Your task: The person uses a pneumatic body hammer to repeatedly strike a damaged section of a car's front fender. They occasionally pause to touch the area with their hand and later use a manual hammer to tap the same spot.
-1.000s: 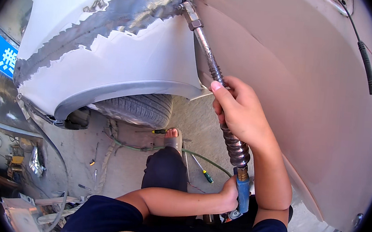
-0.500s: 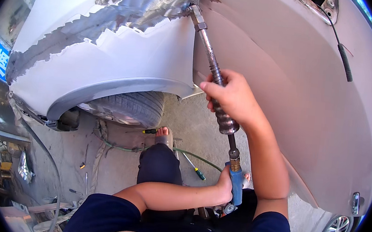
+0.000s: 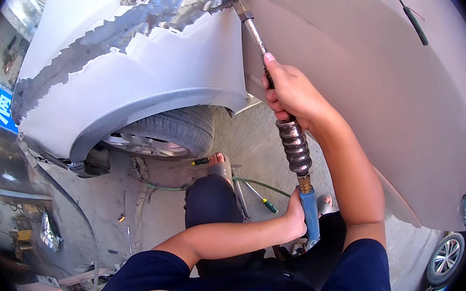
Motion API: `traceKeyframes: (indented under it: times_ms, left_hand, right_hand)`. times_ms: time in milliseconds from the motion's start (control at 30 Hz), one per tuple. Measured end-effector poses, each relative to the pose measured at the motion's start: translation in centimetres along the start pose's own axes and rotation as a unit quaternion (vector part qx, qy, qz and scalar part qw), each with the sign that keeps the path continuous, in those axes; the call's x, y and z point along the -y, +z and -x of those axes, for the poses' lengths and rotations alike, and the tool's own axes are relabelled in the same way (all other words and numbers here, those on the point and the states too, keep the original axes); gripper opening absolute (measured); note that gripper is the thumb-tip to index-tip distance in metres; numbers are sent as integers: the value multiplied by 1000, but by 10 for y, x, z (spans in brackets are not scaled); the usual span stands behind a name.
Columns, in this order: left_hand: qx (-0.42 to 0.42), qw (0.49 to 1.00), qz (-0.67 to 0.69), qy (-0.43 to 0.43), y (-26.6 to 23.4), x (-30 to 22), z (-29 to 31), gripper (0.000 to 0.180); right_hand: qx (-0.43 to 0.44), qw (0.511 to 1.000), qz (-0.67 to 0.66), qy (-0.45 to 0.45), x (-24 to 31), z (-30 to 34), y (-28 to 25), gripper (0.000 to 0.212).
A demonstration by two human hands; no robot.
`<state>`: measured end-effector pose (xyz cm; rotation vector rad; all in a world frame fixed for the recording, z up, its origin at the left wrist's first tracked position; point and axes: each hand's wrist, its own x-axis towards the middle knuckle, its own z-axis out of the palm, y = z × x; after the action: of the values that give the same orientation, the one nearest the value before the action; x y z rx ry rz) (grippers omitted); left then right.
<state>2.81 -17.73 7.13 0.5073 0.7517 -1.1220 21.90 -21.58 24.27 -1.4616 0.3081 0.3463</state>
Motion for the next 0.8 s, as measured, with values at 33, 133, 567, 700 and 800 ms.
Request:
traceKeyframes:
  times_ms: [33,133,567,700,800]
  left_hand:
    - [-13,1000,22,-12,0,-4,10,58]
    - [-10,1000,11,-9,-5,-10,26,60]
    - [57,978,-182,85,-190,-25,-129,34]
    - [87,935,-343,28,-239,-30,-162,34]
    - [106,948,-300,-22,-269,-20,-165,37]
  right_hand:
    - [64,997,-38,17,3,-5,2,49]
    - [421,847,-307,103,0,-16,10,55]
    - [-114,982,71,-131,-200,107,-19,38]
    - [-45,983,120,-128,-237,99,-37,45]
    - [9,982,156,-101,-265,85,-35,45]
